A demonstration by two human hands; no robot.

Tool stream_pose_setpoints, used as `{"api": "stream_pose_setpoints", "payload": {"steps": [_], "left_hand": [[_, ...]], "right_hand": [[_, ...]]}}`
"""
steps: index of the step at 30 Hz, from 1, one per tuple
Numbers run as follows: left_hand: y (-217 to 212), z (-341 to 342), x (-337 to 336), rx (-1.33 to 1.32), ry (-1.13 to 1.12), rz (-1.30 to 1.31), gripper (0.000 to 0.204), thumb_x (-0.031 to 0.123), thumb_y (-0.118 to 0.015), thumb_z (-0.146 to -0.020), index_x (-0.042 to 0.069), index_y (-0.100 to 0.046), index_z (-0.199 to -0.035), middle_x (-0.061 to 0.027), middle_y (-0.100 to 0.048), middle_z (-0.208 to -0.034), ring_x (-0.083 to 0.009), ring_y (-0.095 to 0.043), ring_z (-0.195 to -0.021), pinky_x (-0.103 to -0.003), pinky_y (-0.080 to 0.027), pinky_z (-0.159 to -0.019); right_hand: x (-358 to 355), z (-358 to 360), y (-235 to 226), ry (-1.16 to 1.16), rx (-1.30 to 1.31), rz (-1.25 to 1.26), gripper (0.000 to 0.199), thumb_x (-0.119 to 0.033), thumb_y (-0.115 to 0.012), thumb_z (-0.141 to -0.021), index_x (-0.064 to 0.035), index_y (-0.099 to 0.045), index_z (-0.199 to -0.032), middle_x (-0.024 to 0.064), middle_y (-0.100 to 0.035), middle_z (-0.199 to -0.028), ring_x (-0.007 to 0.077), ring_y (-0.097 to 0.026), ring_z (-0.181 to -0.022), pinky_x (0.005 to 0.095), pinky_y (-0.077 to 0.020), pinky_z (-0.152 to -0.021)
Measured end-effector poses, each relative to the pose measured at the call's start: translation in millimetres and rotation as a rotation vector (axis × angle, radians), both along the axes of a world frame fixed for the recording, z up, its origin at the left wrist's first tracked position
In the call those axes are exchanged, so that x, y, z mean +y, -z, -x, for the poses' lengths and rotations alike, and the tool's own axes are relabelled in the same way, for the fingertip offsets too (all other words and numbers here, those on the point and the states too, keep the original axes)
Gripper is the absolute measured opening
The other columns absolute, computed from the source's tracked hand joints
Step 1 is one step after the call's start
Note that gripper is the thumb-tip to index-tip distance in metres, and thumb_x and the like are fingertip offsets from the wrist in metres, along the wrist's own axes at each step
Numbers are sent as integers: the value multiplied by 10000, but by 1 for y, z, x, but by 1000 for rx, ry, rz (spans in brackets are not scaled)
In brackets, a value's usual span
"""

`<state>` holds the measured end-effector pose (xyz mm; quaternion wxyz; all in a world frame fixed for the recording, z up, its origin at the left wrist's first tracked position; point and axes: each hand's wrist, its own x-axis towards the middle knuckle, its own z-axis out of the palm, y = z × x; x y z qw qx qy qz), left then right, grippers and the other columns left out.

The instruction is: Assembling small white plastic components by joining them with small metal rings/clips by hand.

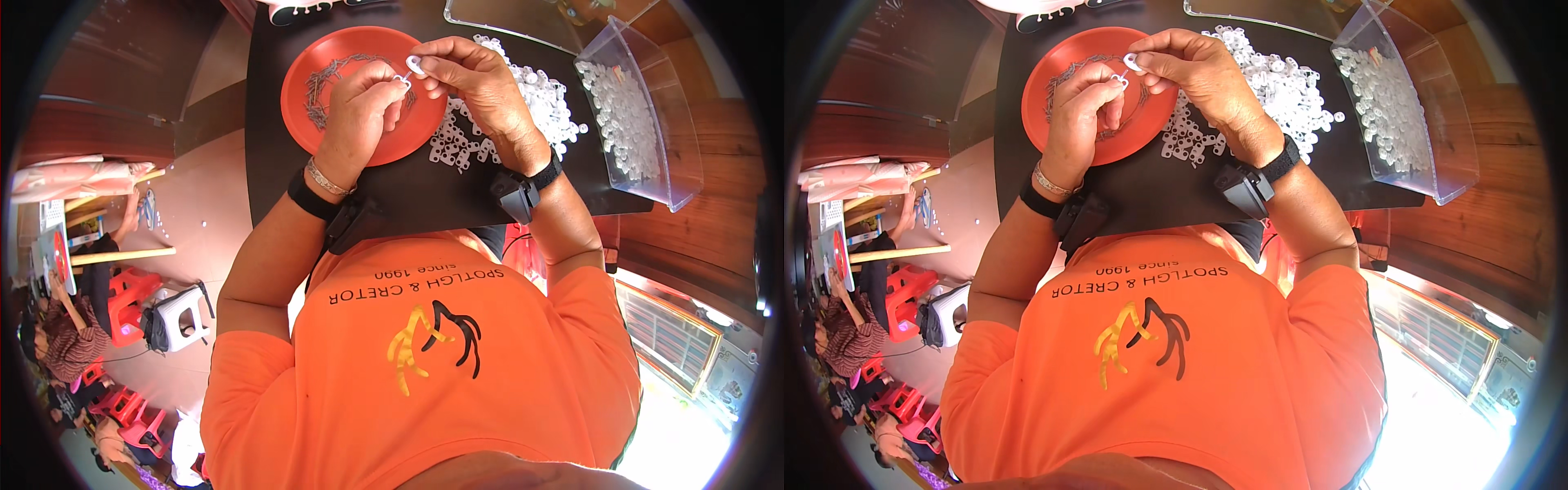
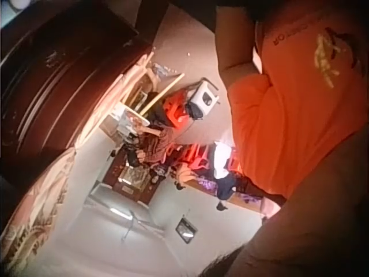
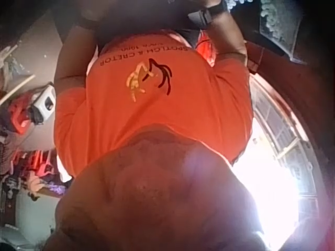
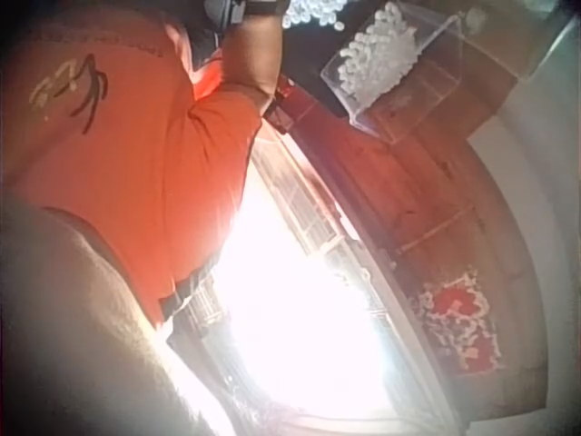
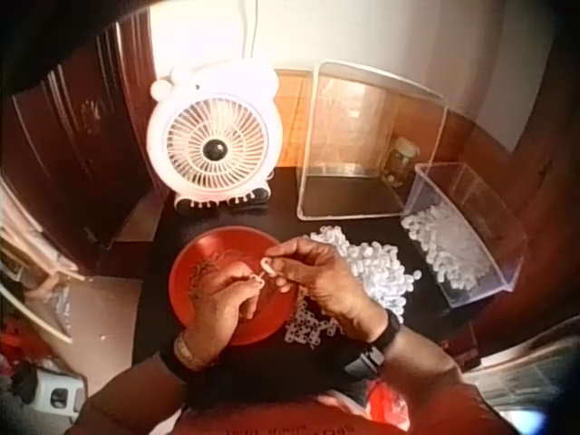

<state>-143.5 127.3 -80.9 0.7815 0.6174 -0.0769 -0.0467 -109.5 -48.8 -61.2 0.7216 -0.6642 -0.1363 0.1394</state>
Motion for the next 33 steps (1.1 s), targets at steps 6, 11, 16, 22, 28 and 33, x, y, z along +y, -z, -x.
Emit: {"api": "stream_pose_setpoints", "payload": {"steps": [6, 11, 16, 22, 28, 33], "left_hand": [[-1, 1, 0, -6, 13, -29, 169, 122, -511, -856, 37, -524, -711, -4, -501, -601, -75, -438, -519, -222, -346, -490], [2, 0, -1, -19, 14, -1, 158, 98, -523, -849, 32, -523, -706, -2, -503, -594, -70, -451, -500, -220, -344, -460], [-1, 2, -1, -36, 20, -66, 165, 100, -514, -862, 25, -521, -714, -5, -503, -595, -73, -454, -509, -222, -353, -462], [0, 2, -1, -9, 34, -52, 153, 116, -511, -863, 22, -537, -745, -5, -514, -614, -69, -464, -533, -220, -368, -480], [-4, 4, 0, 138, 44, 93, 136, 133, -516, -857, 23, -565, -793, -14, -544, -639, -71, -484, -548, -204, -374, -490], [-5, 5, -3, 184, 15, 89, 157, 150, -515, -860, 18, -585, -815, -17, -559, -640, -68, -491, -541, -194, -364, -484]], "right_hand": [[0, 2, -2, -8, -42, 50, 201, -113, -619, -893, -7, -650, -1061, 30, -660, -855, 74, -591, -722, 210, -486, -706], [2, 5, -3, 2, -103, 70, 179, -90, -641, -867, 6, -668, -1015, 24, -652, -794, 61, -575, -705, 204, -482, -686], [3, 6, -3, -47, -209, 133, 166, -86, -648, -863, -12, -680, -1008, 11, -663, -803, 53, -562, -702, 201, -476, -679], [4, 9, -7, -84, -313, 119, 160, -23, -632, -861, -4, -673, -1015, 36, -668, -849, 80, -613, -804, 226, -495, -756], [6, 12, -7, -97, -381, 159, 264, 41, -654, -815, -11, -641, -1073, 42, -647, -966, 100, -624, -828, 241, -515, -768], [8, 12, -5, -68, -515, 271, 298, 27, -696, -772, -23, -644, -1062, 44, -627, -910, 118, -637, -802, 238, -522, -723]]}}
